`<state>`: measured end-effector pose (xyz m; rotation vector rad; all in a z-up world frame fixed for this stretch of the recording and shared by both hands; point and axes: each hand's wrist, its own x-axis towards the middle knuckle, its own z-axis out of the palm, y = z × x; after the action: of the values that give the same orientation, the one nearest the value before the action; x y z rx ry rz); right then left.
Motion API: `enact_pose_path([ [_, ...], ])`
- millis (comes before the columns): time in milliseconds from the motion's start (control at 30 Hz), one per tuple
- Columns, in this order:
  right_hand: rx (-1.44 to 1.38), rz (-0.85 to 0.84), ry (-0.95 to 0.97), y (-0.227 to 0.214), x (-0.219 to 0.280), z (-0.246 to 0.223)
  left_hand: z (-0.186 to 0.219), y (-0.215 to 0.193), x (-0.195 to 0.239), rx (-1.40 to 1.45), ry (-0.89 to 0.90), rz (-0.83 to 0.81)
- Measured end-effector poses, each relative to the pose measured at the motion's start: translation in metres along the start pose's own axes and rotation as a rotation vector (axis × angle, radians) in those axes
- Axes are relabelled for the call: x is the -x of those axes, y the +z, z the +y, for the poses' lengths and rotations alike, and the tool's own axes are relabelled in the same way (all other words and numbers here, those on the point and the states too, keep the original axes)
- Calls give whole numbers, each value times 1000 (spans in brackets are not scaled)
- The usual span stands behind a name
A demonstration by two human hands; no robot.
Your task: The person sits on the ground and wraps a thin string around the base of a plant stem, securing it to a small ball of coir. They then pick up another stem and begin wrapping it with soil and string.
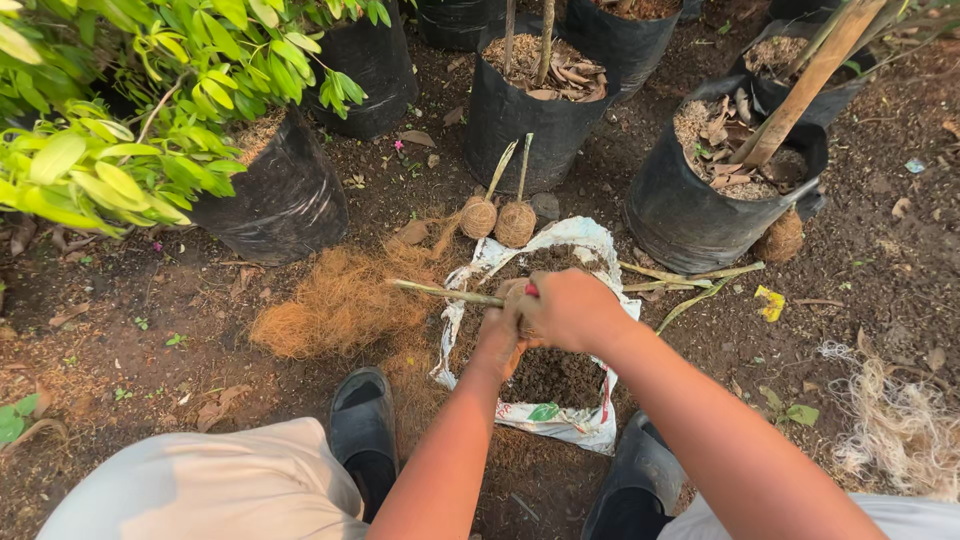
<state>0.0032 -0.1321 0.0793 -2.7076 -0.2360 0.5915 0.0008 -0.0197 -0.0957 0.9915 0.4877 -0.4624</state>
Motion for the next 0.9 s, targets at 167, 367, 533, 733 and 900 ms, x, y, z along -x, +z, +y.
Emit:
enact_pose_path([
  [167, 131, 55, -74, 20, 14, -15, 1, -9, -2, 41, 75, -1],
  [367, 267, 183, -259, 52, 12, -7, 0, -24, -6, 311, 27, -42],
  [533, 276, 256, -303, 65, 10, -7, 0, -23, -8, 165, -16, 15],
  [733, 310, 325, -333, 73, 11, -9, 18, -19, -4, 67, 178, 1],
  [900, 253, 280, -332, 77, 11, -12, 26, -18, -10, -57, 62, 92],
])
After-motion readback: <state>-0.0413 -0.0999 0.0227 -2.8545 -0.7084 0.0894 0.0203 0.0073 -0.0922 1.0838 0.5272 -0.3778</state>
